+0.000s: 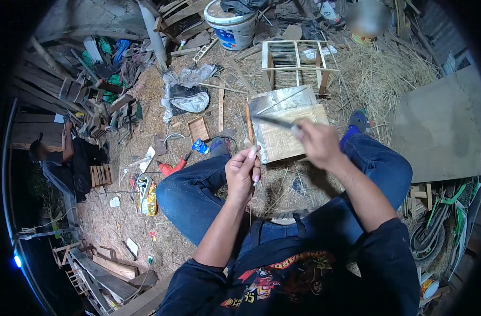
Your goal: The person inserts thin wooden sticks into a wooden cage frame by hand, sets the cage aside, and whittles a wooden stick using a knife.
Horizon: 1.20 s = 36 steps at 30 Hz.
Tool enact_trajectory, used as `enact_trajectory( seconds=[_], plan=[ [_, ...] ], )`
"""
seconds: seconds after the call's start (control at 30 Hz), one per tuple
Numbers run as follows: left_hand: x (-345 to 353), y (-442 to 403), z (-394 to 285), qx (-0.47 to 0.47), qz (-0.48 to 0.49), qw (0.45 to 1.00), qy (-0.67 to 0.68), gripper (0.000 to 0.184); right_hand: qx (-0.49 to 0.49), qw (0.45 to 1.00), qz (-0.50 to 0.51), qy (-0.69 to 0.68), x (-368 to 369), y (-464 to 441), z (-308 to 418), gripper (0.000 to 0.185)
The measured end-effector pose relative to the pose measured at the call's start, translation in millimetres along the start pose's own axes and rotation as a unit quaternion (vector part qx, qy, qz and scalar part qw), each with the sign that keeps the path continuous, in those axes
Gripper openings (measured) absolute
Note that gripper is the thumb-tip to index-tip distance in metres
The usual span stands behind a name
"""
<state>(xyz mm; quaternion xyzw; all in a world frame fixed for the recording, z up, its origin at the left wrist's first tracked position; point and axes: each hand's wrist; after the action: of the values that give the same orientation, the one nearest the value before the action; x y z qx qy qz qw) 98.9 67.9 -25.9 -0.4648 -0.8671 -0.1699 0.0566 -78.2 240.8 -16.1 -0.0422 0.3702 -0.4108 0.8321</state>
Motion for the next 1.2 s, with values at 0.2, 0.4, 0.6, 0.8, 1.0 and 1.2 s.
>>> enact_trajectory(
  seconds=[0.2,0.4,0.6,0.8,1.0,1.2],
  plan=[
    [15,4,-3,0.013,-0.006,1.000,-0.003,0.027,-0.050,0.993,0.089,-0.055,19,12,27,0.025],
    [21,6,-4,0.011,0.007,1.000,-0.012,0.016,-0.062,0.994,0.079,-0.034,19,9,17,0.025],
    [23,5,-8,-0.028,0.036,0.999,0.017,0.022,-0.078,0.994,0.069,-0.035,16,8,14,0.025],
    [17,2,-2,-0.019,0.063,0.996,0.063,0.018,-0.084,0.994,0.061,-0.020,13,5,10,0.025],
    [14,-5,1,-0.049,0.063,0.994,0.080,0.022,-0.087,0.995,0.054,0.002,14,2,-2,0.026],
    [8,9,-1,-0.036,0.069,0.991,0.111,0.035,-0.003,0.998,-0.044,0.048,-7,-16,-39,0.032]
  ],
)
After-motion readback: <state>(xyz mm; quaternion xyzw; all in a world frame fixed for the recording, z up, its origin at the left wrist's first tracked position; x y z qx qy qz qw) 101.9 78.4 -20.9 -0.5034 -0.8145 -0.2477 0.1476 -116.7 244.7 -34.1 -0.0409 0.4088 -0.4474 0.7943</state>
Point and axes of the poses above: each hand's wrist, its own y-axis away from the middle knuckle, its own x-axis out of the palm, z = x × y, and after that the axes turned 9 degrees about -y, right-handed
